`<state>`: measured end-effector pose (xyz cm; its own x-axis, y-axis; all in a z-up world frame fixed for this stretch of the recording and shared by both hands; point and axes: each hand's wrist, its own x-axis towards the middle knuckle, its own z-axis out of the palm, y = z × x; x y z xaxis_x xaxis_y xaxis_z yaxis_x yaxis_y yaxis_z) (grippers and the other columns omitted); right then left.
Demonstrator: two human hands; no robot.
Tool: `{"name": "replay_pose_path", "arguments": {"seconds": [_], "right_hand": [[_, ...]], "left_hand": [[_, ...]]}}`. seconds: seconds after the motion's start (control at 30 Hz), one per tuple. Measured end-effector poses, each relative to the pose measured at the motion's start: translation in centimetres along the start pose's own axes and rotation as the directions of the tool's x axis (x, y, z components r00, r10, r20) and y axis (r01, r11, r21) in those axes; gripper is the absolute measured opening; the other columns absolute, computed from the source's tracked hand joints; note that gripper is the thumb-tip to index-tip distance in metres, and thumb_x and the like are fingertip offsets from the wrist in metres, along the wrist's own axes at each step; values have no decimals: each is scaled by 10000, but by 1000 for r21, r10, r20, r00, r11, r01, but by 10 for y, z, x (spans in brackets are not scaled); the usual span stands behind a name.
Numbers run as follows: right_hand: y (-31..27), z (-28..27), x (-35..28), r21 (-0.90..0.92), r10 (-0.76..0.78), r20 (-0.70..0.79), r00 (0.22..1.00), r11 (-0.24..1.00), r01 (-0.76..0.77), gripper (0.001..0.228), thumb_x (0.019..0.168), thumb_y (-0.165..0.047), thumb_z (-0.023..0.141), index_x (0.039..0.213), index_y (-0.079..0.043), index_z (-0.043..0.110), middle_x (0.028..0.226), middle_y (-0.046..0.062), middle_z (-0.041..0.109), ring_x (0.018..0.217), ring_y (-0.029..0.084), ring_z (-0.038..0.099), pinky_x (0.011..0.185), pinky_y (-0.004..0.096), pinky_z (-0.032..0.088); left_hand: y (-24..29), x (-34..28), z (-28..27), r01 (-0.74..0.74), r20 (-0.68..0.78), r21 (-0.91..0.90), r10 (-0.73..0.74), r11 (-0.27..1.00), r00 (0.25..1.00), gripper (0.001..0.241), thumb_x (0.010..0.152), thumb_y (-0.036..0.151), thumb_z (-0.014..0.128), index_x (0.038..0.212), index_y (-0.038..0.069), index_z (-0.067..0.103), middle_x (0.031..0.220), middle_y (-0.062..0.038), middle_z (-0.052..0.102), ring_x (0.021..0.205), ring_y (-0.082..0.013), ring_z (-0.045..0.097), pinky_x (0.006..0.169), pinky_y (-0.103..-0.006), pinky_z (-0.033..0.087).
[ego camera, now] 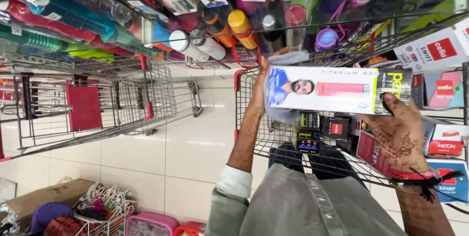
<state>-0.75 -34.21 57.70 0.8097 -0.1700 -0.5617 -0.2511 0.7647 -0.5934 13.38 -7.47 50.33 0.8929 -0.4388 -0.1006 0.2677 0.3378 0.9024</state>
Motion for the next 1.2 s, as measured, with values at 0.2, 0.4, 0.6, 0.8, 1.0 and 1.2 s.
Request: {"name": "replay_pose_path", "arguments": {"seconds": [0.2, 0.4, 0.6, 0.8, 1.0, 1.2], "right_hand": [[-39, 34, -13, -263, -399, 178, 899, 862, 434, 652, 865, -49, 696, 1495, -4, 532, 1334, 74, 659, 1150, 152, 653, 987, 307, 536], [-40, 22, 11, -298, -414, 323, 851, 809, 507, 778, 806, 63, 721, 1548, 20, 491, 1292, 91, 668, 1164, 159, 665, 1007, 284, 541], [-7, 44, 40, -234, -462, 387, 798, 788, 569, 878, 820, 5, 780, 1615, -1, 409, 1437, 126, 569, 1275, 203, 600, 1081, 329, 518], [46, 15, 43, -452, -451, 589, 670, 504, 736, 975, 964, -391, 663, 1672, -3, 116, 1649, 176, 317, 1479, 252, 351, 1196, 375, 297], [71, 7, 58, -539, -471, 590, 656, 375, 754, 883, 966, -494, 530, 1613, 18, 217, 1533, 172, 456, 1385, 229, 441, 1126, 380, 353], [19, 26, 159, -360, -592, 704, 392, 179, 916, 884, 932, -487, 590, 1584, 10, 258, 1451, 166, 553, 1295, 233, 537, 1082, 360, 391]], "left_hand": [[-85, -17, -27, 388, -286, 7, -370, 922, 884, 1023, 899, 822, 371, 1582, 71, 249, 1510, -318, 431, 1348, -454, 538, 1025, -516, 548], [-42, -44, 7, 63, 87, 367, -102, 928, 991, 1120, 835, 784, 480, 1693, 119, 205, 1712, -257, 278, 1538, -383, 283, 1166, -513, 305], [-27, -54, 69, -153, 207, 310, 91, 938, 974, 1303, 739, 343, 911, 1727, 111, 94, 1701, -222, 335, 1564, -320, 360, 1285, -441, 324], [-13, -43, 83, -235, 59, 191, 228, 953, 972, 1293, 759, 330, 920, 1711, 38, 94, 1670, -208, 369, 1524, -282, 407, 1268, -404, 357], [17, -21, 94, -468, 86, 124, 460, 875, 884, 1252, 861, 437, 854, 1693, 18, 17, 1739, -179, 237, 1575, -256, 315, 1297, -390, 297], [114, 11, 128, -587, 259, 144, 542, 797, 799, 1306, 905, 591, 766, 1671, 56, -147, 1754, -180, 194, 1597, -260, 291, 1307, -387, 280]]}}
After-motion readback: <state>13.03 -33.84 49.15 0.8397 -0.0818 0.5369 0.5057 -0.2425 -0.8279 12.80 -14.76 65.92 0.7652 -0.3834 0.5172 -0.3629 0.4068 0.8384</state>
